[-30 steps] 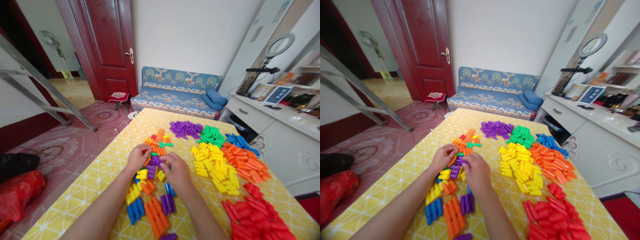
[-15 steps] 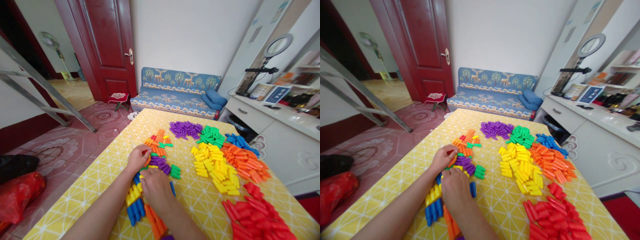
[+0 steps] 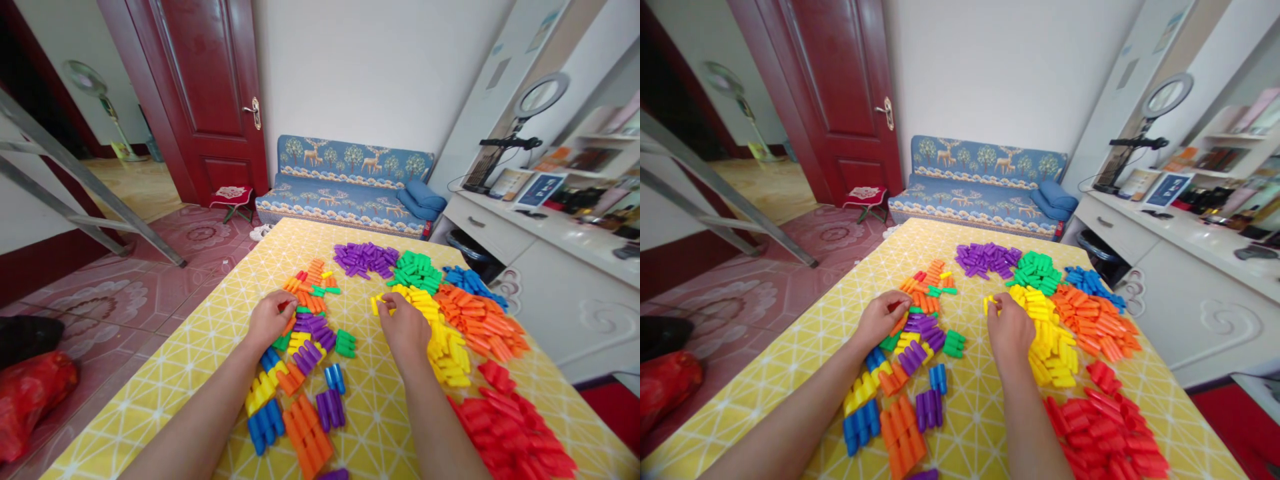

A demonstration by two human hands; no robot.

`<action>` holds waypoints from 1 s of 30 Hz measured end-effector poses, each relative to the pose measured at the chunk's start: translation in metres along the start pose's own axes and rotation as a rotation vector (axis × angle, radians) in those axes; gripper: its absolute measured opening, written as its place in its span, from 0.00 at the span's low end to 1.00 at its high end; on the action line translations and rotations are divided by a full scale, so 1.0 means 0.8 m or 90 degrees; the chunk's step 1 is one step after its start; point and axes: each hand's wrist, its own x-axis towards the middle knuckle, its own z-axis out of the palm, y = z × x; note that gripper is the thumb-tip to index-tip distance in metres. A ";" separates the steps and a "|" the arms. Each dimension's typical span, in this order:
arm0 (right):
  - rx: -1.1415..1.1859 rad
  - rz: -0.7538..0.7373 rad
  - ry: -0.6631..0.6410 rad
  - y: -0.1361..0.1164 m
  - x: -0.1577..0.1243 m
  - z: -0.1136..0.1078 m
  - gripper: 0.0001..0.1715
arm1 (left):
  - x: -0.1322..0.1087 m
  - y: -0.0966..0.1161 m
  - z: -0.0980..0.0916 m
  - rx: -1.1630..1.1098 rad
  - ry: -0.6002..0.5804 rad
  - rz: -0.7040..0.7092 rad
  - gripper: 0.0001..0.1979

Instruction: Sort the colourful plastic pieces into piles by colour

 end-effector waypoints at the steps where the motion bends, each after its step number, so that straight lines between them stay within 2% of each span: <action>1: -0.024 0.008 -0.008 0.005 0.001 0.003 0.14 | 0.000 0.000 0.000 -0.002 0.000 0.002 0.11; 4: -0.072 -0.007 -0.008 0.012 0.001 0.014 0.13 | 0.000 -0.002 0.001 -0.006 -0.004 0.003 0.11; 8: -0.085 -0.066 0.058 0.010 -0.004 0.021 0.12 | 0.000 -0.004 0.002 -0.007 -0.006 0.004 0.10; 11: -0.084 -0.083 0.005 0.005 -0.007 0.022 0.13 | 0.000 -0.004 0.002 -0.009 -0.003 0.004 0.11; 14: -0.099 -0.057 -0.045 0.004 -0.008 0.021 0.16 | 0.001 -0.001 0.000 -0.014 -0.001 0.007 0.11; 17: -0.084 -0.047 -0.044 0.000 -0.007 0.017 0.18 | 0.000 0.003 -0.001 -0.011 -0.001 0.002 0.11; 19: -0.026 -0.075 -0.041 -0.011 -0.011 0.013 0.16 | 0.000 0.004 -0.002 -0.009 -0.001 -0.001 0.10; 21: 0.074 -0.145 -0.070 -0.032 -0.025 0.008 0.11 | -0.001 0.004 -0.001 -0.008 0.002 0.000 0.10; 25: 0.257 -0.393 -0.235 -0.086 -0.083 0.006 0.08 | -0.001 0.002 0.000 -0.018 0.013 -0.003 0.09; 28: 0.247 -0.571 -0.313 -0.118 -0.132 0.013 0.11 | -0.001 0.000 0.002 -0.029 0.020 -0.004 0.09; 30: 0.199 -0.654 -0.335 -0.128 -0.154 0.019 0.10 | -0.002 0.000 0.003 -0.035 0.025 -0.004 0.09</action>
